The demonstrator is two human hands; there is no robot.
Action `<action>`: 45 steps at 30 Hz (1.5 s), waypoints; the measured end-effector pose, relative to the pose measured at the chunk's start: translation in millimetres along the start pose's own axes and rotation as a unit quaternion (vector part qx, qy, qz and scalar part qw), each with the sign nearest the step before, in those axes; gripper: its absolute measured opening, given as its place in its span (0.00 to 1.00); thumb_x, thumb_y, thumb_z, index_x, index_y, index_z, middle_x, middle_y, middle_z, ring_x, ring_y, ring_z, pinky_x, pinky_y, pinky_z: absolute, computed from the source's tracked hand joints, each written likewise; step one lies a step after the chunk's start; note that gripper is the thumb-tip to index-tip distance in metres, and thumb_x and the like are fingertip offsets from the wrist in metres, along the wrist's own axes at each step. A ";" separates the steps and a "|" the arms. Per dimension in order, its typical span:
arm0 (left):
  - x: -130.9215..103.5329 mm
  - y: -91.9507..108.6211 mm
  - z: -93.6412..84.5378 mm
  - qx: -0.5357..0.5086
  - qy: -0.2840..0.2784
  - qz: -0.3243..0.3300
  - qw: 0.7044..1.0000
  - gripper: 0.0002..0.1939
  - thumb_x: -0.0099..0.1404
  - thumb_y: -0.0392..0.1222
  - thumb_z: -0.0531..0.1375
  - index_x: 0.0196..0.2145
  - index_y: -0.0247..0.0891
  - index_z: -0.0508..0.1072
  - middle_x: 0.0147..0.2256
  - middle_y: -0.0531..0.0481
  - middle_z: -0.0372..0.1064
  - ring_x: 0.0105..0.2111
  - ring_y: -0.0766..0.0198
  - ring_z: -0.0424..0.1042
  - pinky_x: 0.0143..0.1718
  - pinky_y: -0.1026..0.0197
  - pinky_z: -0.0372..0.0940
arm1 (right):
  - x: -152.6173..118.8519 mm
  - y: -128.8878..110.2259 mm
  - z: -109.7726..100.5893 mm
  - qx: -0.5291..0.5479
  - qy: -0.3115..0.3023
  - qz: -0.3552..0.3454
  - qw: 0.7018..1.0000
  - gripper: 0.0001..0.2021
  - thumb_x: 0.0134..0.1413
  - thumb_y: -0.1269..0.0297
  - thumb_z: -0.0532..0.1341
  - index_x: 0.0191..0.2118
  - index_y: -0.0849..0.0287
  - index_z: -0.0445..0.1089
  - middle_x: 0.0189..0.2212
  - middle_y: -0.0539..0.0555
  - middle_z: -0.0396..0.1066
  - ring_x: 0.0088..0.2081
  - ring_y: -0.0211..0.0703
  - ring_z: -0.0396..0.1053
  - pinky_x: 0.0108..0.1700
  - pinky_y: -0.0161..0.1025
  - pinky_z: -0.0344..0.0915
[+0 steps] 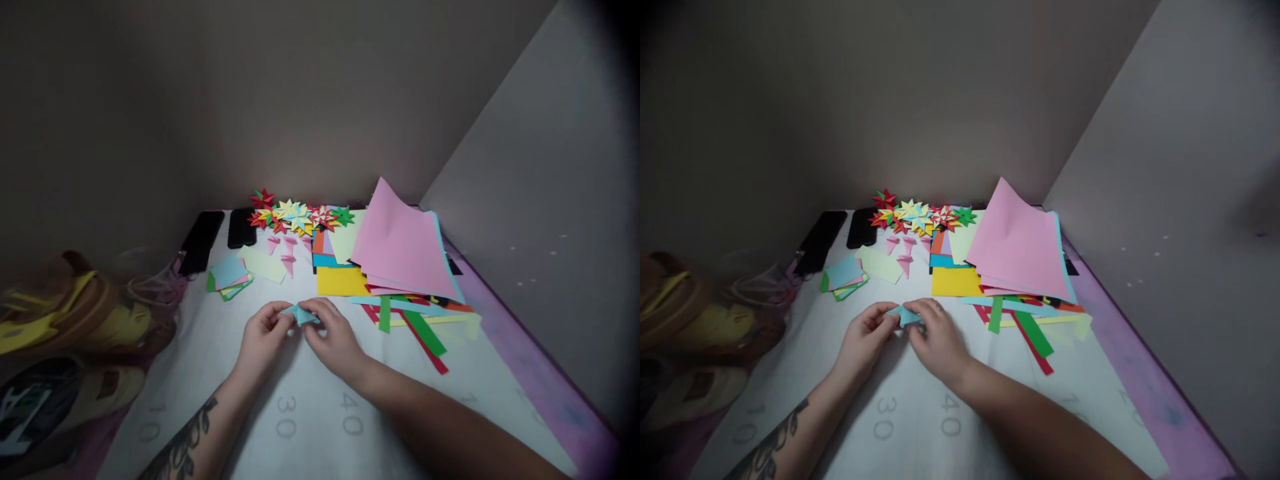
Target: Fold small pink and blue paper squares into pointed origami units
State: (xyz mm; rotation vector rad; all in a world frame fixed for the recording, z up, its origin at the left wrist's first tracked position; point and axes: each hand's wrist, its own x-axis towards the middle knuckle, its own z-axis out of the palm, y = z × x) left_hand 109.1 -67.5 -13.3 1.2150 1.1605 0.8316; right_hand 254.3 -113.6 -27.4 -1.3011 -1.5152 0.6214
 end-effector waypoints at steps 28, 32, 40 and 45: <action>-1.9 2.2 -3.0 0.152 0.056 0.058 0.985 0.12 0.58 0.46 0.60 0.34 0.36 0.77 0.22 0.53 0.72 0.21 0.68 0.66 0.24 0.68 0.62 | 14.8 0.5 -8.2 0.394 0.021 0.336 0.855 0.19 0.49 0.45 0.60 0.31 0.59 0.68 0.22 0.51 0.67 0.23 0.38 0.66 0.25 0.34 0.62; -2.7 2.6 -2.7 0.139 0.082 0.056 0.985 0.13 0.57 0.47 0.60 0.35 0.35 0.76 0.23 0.52 0.73 0.21 0.68 0.66 0.24 0.68 0.62 | 15.6 -3.0 -7.1 0.449 -0.014 0.372 0.813 0.18 0.44 0.49 0.65 0.32 0.61 0.69 0.26 0.53 0.72 0.26 0.38 0.71 0.27 0.32 0.63; -3.3 -0.5 2.7 0.148 0.036 0.064 0.986 0.13 0.55 0.46 0.61 0.36 0.35 0.76 0.27 0.50 0.75 0.24 0.66 0.69 0.28 0.66 0.63 | 15.0 2.0 -3.7 0.408 0.042 0.345 0.844 0.16 0.43 0.52 0.66 0.29 0.60 0.67 0.19 0.49 0.71 0.21 0.33 0.67 0.26 0.30 0.59; -3.5 -0.5 6.1 0.156 0.026 0.088 0.983 0.06 0.54 0.39 0.60 0.29 0.36 0.74 0.26 0.53 0.73 0.25 0.67 0.68 0.28 0.67 0.62 | 12.8 -0.9 -2.7 0.396 0.010 0.349 0.849 0.16 0.45 0.52 0.65 0.30 0.60 0.67 0.18 0.49 0.71 0.20 0.33 0.66 0.24 0.30 0.57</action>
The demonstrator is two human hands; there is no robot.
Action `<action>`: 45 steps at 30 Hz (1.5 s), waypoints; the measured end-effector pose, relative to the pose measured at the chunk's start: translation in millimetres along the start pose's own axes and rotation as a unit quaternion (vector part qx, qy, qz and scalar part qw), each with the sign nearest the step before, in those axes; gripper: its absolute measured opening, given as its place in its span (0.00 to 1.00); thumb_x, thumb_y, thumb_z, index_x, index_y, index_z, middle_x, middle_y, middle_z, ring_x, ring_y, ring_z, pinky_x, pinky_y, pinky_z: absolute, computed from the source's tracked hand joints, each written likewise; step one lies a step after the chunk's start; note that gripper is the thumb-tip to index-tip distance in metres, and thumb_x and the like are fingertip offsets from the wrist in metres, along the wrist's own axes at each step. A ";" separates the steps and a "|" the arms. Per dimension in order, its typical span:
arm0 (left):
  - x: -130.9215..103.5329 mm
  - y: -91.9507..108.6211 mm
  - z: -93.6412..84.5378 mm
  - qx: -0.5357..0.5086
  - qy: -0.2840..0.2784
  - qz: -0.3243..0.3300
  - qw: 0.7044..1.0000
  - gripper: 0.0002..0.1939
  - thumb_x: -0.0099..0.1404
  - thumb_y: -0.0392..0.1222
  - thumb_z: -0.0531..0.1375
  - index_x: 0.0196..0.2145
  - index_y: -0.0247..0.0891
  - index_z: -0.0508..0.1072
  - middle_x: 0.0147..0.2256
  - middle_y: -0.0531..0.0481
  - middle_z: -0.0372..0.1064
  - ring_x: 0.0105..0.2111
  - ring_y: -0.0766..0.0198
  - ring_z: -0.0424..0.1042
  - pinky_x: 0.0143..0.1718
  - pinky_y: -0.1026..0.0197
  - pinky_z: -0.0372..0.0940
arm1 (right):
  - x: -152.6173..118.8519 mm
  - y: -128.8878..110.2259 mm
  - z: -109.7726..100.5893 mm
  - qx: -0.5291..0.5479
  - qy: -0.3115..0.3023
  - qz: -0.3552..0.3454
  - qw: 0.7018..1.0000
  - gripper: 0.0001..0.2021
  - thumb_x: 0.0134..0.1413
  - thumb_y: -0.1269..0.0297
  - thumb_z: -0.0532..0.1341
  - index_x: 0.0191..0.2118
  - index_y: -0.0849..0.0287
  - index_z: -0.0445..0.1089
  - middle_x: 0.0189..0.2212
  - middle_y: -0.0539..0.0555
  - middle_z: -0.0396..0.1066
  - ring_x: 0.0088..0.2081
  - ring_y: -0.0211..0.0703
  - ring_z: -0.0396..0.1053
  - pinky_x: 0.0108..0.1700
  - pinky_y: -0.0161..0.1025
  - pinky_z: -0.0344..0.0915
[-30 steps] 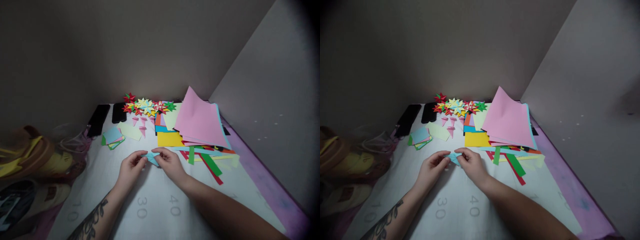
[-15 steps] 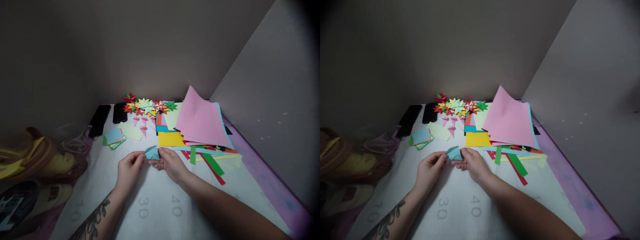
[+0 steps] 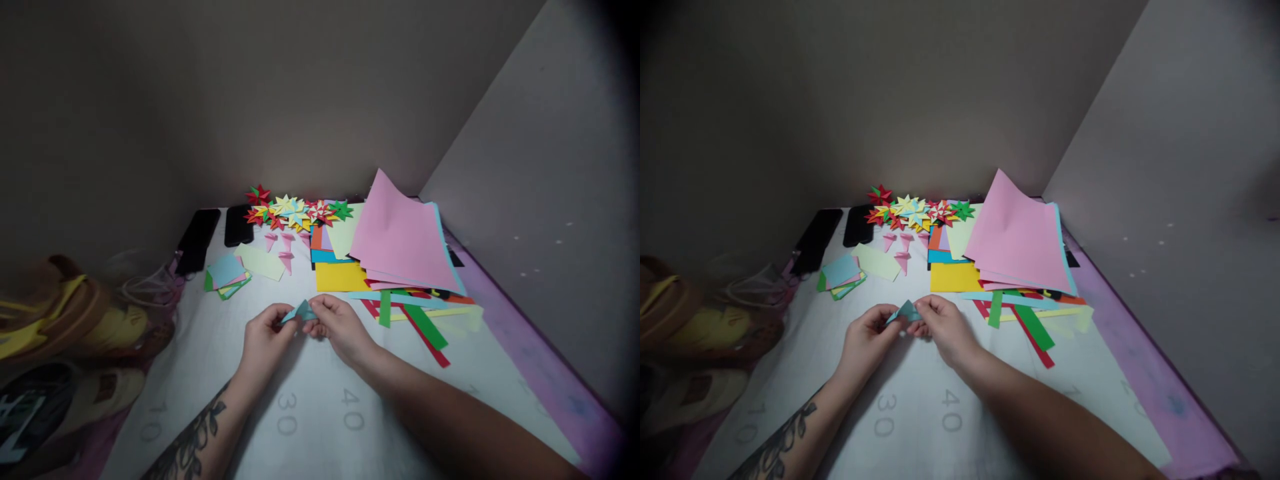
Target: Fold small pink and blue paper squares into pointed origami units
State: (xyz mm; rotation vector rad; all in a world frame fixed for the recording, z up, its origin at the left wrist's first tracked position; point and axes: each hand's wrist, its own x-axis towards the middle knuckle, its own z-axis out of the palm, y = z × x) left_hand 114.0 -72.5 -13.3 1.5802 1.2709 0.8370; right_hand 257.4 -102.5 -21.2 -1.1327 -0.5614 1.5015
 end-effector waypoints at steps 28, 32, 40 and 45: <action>1.2 5.1 -15.2 -0.085 -0.100 -0.058 0.990 0.10 0.54 0.44 0.63 0.31 0.36 0.77 0.25 0.50 0.75 0.25 0.65 0.71 0.27 0.65 0.66 | -1.0 -12.8 -18.2 -0.236 -0.044 -0.126 0.963 0.03 0.45 0.67 0.63 0.29 0.58 0.74 0.24 0.48 0.70 0.25 0.36 0.67 0.29 0.34 0.64; 1.5 4.4 -15.8 -0.100 -0.112 -0.067 0.986 0.11 0.50 0.43 0.66 0.32 0.35 0.77 0.27 0.49 0.76 0.25 0.65 0.71 0.28 0.65 0.65 | 0.8 -13.9 -21.4 -0.245 -0.059 -0.125 0.960 0.03 0.44 0.67 0.64 0.28 0.58 0.75 0.26 0.49 0.71 0.28 0.37 0.68 0.31 0.34 0.63; 4.4 -4.2 -16.2 -0.127 -0.135 -0.079 0.980 0.09 0.53 0.44 0.65 0.31 0.36 0.78 0.30 0.48 0.77 0.29 0.65 0.72 0.31 0.66 0.65 | -4.8 -20.8 -19.7 -0.323 -0.073 -0.157 0.930 0.03 0.45 0.69 0.63 0.27 0.58 0.75 0.26 0.50 0.71 0.29 0.38 0.68 0.32 0.34 0.62; 4.8 -1.6 -16.5 -0.142 -0.133 -0.093 0.977 0.10 0.52 0.43 0.65 0.31 0.35 0.78 0.27 0.48 0.76 0.25 0.65 0.72 0.28 0.65 0.66 | -3.7 -19.3 -21.5 -0.297 -0.083 -0.144 0.940 0.04 0.46 0.65 0.63 0.27 0.59 0.74 0.24 0.50 0.70 0.26 0.37 0.66 0.29 0.34 0.62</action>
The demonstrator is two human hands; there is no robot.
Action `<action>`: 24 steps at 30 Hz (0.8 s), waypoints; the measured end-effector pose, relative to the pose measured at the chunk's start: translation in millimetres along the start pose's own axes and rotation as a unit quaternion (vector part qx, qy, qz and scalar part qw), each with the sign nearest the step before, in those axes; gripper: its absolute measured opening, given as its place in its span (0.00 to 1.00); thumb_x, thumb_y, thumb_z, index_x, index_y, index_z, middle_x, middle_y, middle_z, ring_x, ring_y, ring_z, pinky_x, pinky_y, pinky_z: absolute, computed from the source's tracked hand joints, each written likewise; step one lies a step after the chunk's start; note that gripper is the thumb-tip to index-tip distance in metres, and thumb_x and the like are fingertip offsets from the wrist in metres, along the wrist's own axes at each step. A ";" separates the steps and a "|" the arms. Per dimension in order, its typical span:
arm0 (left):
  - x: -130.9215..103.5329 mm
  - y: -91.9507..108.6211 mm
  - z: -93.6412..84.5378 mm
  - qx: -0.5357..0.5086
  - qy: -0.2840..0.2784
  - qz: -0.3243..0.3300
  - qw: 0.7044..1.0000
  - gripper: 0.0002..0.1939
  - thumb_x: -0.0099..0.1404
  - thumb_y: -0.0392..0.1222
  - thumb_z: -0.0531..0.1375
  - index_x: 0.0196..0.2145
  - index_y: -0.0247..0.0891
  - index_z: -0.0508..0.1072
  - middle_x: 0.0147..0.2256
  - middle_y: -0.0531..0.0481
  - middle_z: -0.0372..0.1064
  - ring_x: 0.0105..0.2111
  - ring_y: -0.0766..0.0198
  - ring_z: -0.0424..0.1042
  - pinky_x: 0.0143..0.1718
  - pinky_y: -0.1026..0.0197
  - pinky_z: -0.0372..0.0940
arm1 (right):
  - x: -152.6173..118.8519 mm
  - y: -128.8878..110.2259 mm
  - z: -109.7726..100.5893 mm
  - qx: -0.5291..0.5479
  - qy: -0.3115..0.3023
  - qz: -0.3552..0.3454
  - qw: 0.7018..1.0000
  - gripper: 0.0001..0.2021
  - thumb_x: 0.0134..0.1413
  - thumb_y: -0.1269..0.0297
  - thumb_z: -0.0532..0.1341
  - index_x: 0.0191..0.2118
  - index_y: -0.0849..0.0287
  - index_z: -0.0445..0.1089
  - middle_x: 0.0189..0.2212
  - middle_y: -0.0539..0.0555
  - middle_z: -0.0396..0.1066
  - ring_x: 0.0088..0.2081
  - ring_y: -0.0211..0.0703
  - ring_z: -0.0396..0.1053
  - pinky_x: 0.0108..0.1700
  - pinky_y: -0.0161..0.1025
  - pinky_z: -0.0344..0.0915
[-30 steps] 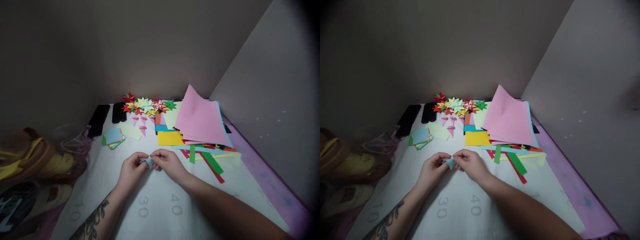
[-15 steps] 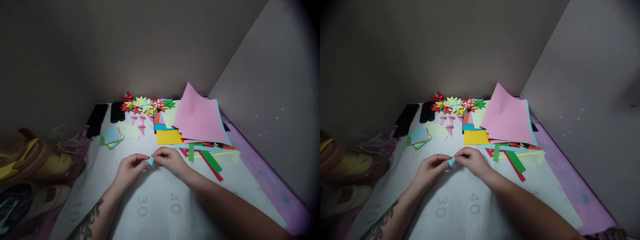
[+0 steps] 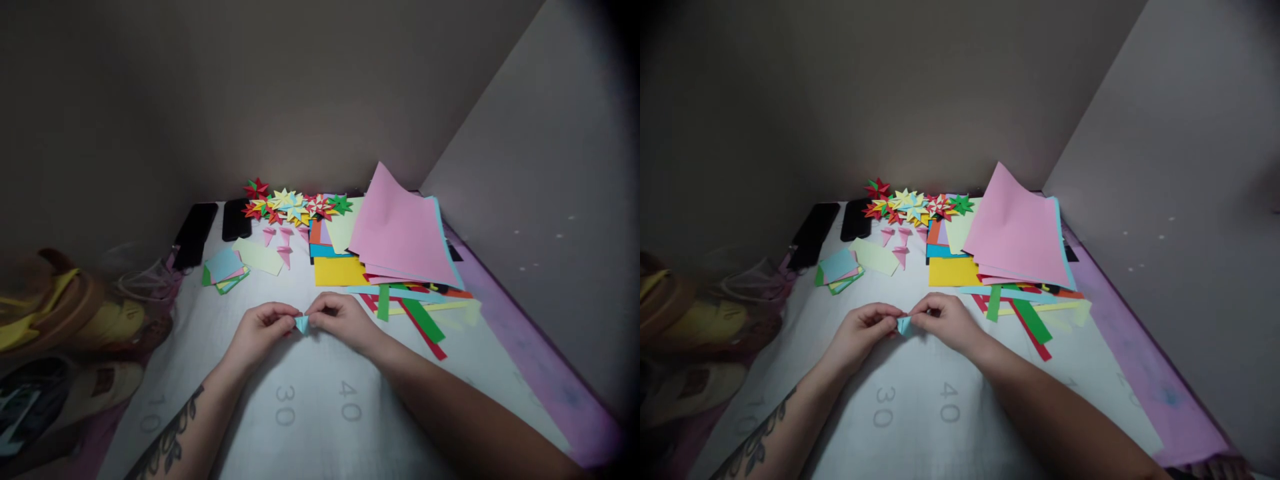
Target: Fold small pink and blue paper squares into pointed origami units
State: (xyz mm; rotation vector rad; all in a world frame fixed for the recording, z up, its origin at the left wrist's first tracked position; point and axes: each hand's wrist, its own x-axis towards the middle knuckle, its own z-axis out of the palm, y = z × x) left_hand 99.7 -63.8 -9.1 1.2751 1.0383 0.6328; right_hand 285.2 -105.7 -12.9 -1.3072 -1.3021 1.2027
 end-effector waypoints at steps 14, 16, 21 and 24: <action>-7.5 2.7 7.3 0.159 0.110 0.129 0.973 0.06 0.55 0.40 0.61 0.29 0.37 0.78 0.29 0.50 0.77 0.27 0.64 0.73 0.30 0.65 0.66 | -0.5 5.8 7.3 0.098 0.000 0.040 0.994 0.09 0.46 0.60 0.64 0.27 0.61 0.71 0.22 0.48 0.67 0.25 0.34 0.62 0.28 0.32 0.57; -7.6 2.7 7.6 0.168 0.110 0.137 0.970 0.06 0.55 0.40 0.61 0.30 0.37 0.78 0.28 0.50 0.77 0.27 0.64 0.73 0.30 0.65 0.66 | -0.4 5.7 7.9 0.107 0.002 0.039 0.994 0.08 0.47 0.60 0.64 0.27 0.60 0.71 0.22 0.47 0.67 0.24 0.34 0.61 0.28 0.32 0.57; -8.0 -0.9 6.7 0.185 0.100 0.149 0.966 0.07 0.56 0.39 0.60 0.31 0.37 0.78 0.29 0.49 0.77 0.28 0.64 0.73 0.31 0.65 0.67 | -0.1 3.6 6.9 0.063 0.006 0.026 0.998 0.08 0.46 0.61 0.63 0.25 0.60 0.70 0.21 0.48 0.66 0.24 0.35 0.61 0.26 0.32 0.58; -7.6 -3.2 5.9 0.193 0.090 0.165 0.963 0.07 0.57 0.38 0.60 0.31 0.37 0.78 0.30 0.49 0.77 0.29 0.64 0.74 0.32 0.65 0.67 | 0.0 2.5 6.0 0.049 0.001 0.013 0.999 0.07 0.47 0.61 0.63 0.27 0.60 0.72 0.23 0.49 0.68 0.26 0.36 0.63 0.28 0.33 0.60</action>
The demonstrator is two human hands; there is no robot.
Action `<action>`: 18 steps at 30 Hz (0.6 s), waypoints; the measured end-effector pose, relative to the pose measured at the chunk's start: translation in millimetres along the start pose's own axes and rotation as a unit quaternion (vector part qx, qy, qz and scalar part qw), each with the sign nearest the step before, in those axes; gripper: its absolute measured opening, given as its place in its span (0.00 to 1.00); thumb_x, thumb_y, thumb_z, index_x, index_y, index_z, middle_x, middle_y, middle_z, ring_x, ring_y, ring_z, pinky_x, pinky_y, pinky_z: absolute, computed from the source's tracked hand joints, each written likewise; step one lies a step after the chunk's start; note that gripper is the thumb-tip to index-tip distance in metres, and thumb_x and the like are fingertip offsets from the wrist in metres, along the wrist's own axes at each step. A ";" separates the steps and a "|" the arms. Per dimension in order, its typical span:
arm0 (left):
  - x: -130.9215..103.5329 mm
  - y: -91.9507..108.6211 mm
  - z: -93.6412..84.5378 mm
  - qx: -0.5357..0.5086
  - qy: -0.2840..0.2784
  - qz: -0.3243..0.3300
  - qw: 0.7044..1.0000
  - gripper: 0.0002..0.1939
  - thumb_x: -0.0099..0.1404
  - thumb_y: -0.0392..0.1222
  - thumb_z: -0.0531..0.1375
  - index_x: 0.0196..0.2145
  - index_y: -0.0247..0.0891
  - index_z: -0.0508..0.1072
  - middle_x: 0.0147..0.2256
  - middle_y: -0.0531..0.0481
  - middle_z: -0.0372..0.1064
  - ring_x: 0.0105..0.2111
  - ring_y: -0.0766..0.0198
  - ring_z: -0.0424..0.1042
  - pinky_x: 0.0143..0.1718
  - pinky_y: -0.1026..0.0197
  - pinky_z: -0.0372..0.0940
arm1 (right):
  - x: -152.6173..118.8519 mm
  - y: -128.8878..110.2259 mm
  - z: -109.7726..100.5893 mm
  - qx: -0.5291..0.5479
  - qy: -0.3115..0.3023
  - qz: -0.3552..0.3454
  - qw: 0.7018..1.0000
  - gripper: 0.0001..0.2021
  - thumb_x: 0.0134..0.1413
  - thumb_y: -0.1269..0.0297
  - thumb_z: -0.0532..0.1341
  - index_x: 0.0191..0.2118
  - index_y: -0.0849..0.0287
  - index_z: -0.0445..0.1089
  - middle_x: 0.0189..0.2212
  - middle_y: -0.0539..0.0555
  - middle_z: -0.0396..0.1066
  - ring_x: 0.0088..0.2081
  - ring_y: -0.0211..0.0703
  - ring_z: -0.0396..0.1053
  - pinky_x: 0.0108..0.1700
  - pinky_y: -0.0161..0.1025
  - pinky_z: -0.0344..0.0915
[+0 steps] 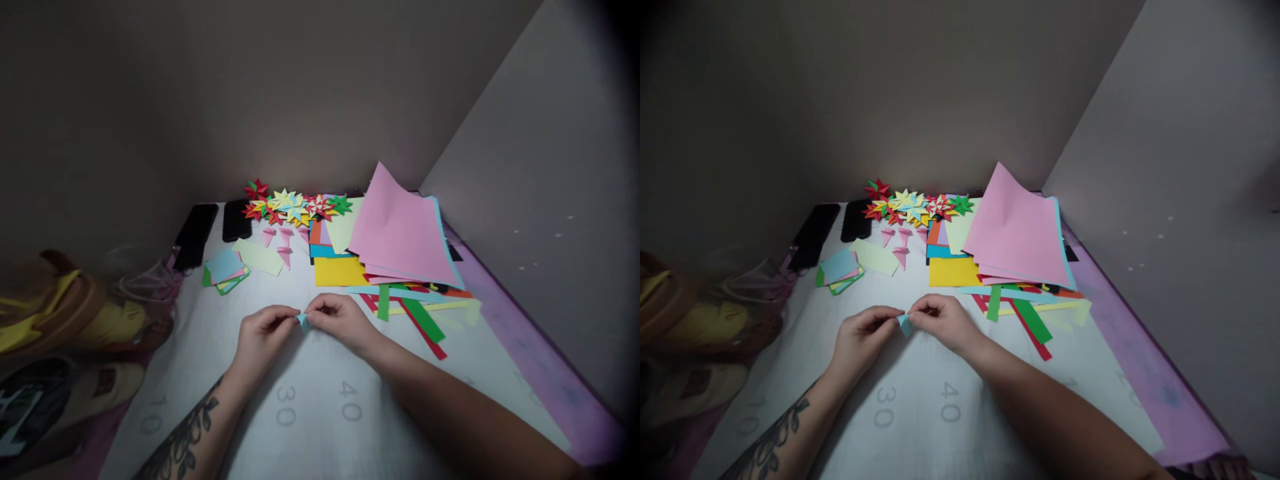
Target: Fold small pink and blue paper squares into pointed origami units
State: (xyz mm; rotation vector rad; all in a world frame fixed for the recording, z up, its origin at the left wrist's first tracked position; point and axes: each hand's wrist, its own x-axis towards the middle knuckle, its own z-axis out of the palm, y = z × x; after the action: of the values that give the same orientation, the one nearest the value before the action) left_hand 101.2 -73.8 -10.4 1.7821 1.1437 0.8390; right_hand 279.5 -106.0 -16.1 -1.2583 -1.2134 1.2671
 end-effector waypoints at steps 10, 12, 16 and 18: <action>-0.9 -0.6 1.0 0.021 -0.012 0.029 0.999 0.06 0.57 0.37 0.60 0.31 0.36 0.78 0.29 0.50 0.77 0.28 0.65 0.73 0.31 0.66 0.66 | -1.3 -5.9 0.0 -0.080 0.021 -0.056 0.995 0.03 0.46 0.70 0.61 0.26 0.59 0.72 0.26 0.50 0.69 0.29 0.37 0.66 0.30 0.33 0.61; -0.5 0.8 1.5 0.013 -0.022 0.019 0.999 0.06 0.57 0.38 0.61 0.31 0.36 0.77 0.29 0.49 0.77 0.28 0.65 0.73 0.31 0.66 0.66 | -1.7 -6.6 -0.6 -0.112 0.025 -0.082 0.990 0.05 0.46 0.73 0.60 0.26 0.58 0.72 0.25 0.49 0.69 0.29 0.36 0.66 0.30 0.33 0.61; 0.9 5.1 1.3 -0.043 -0.072 -0.040 0.996 0.08 0.59 0.42 0.59 0.31 0.36 0.77 0.28 0.49 0.76 0.27 0.66 0.72 0.29 0.67 0.65 | -2.5 -6.1 -3.2 -0.163 0.018 -0.137 0.977 0.07 0.45 0.77 0.58 0.25 0.58 0.70 0.25 0.48 0.68 0.29 0.36 0.66 0.30 0.32 0.60; 1.9 5.5 1.2 -0.079 -0.089 -0.071 0.990 0.09 0.60 0.43 0.59 0.30 0.35 0.77 0.27 0.50 0.75 0.26 0.66 0.71 0.29 0.67 0.65 | -3.4 -5.4 -3.8 -0.176 0.010 -0.149 0.973 0.07 0.46 0.77 0.57 0.25 0.58 0.69 0.25 0.48 0.68 0.29 0.36 0.66 0.31 0.32 0.61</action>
State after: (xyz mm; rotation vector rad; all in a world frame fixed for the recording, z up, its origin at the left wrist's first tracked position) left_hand 104.9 -73.7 -5.8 1.5903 1.0449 0.6539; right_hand 283.2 -109.0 -10.4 -1.2715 -1.5938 0.8417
